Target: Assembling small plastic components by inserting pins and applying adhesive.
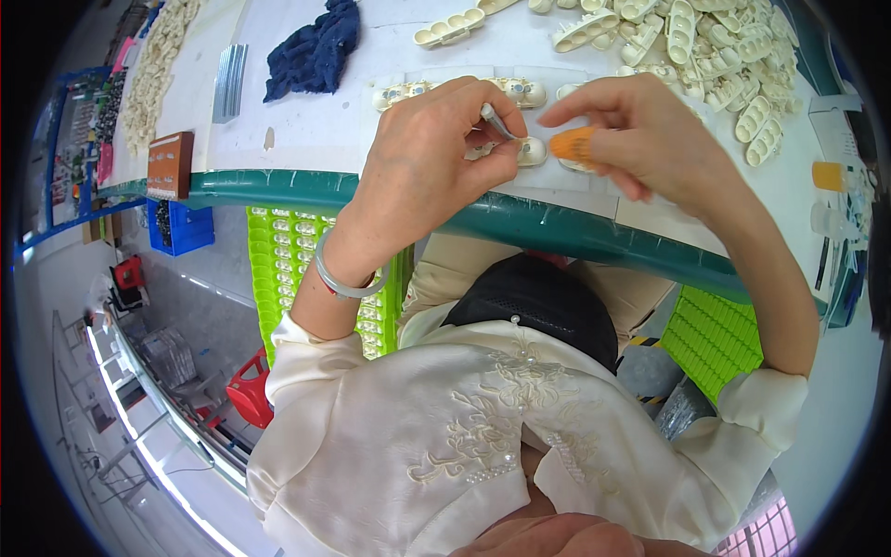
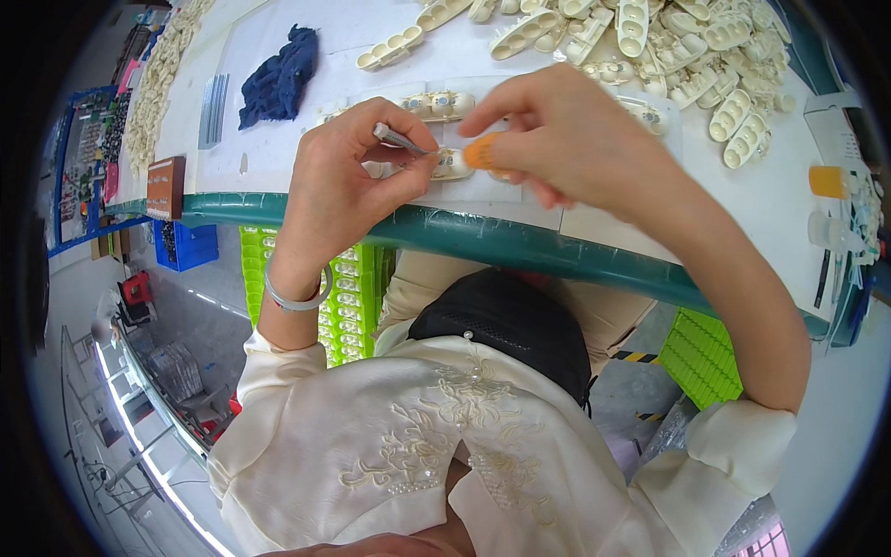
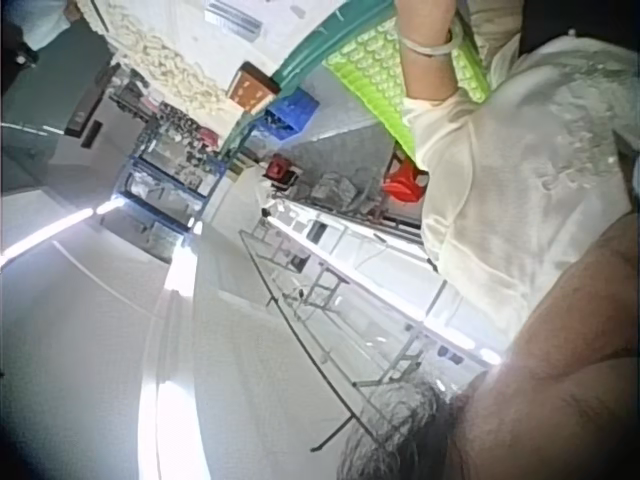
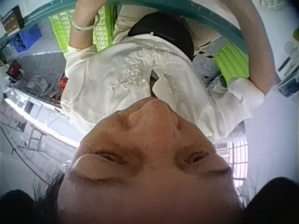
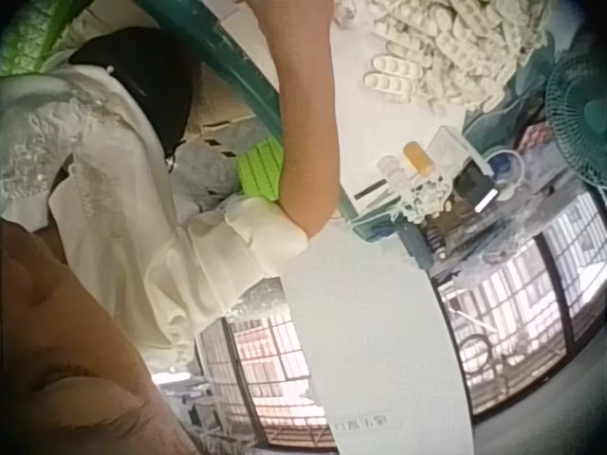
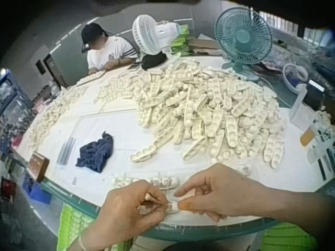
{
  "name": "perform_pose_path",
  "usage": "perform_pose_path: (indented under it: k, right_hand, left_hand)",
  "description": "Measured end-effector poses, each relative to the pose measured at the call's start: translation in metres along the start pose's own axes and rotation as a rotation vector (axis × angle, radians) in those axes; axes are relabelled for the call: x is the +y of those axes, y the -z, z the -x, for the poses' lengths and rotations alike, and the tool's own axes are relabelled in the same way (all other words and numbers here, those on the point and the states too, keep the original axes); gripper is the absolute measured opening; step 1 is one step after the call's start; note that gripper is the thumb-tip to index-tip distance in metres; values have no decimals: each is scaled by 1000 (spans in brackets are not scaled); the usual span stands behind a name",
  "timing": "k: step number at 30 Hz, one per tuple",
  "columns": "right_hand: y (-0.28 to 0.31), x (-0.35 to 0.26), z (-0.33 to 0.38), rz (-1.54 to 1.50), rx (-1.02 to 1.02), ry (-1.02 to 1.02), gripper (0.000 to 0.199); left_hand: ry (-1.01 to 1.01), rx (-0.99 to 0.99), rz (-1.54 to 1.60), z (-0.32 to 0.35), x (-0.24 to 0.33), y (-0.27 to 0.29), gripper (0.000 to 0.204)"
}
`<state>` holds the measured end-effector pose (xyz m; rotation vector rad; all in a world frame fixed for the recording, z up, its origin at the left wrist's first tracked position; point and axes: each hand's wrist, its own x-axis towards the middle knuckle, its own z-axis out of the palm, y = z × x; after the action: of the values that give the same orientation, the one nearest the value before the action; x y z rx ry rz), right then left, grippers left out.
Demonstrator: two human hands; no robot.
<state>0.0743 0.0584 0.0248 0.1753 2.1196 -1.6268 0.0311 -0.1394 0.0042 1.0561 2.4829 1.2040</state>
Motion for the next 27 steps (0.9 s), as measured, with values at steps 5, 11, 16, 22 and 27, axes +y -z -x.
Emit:
perform_pose_path:
  k: [5, 11, 16, 22, 27]
  right_hand:
    - [-13, -3, -14, 84, -82, 8, 26]
    - [-17, -8, -18, 33, -82, -69, 19]
    - [-20, -10, -20, -11, -69, -121, 17]
    - [-17, -9, -19, -32, -78, -140, 17]
    - [-20, -8, -20, -13, -76, -124, 16]
  left_hand:
    - [-58, 32, 18, -1, -4, -2, 14]
    - [-21, 63, 105, 3, -10, -1, 15]
    - [185, 286, 405, 14, -6, 18, 16]
    - [115, 74, 160, 24, -2, 17, 23]
    - [20, 189, -11, 22, -5, 2, 23]
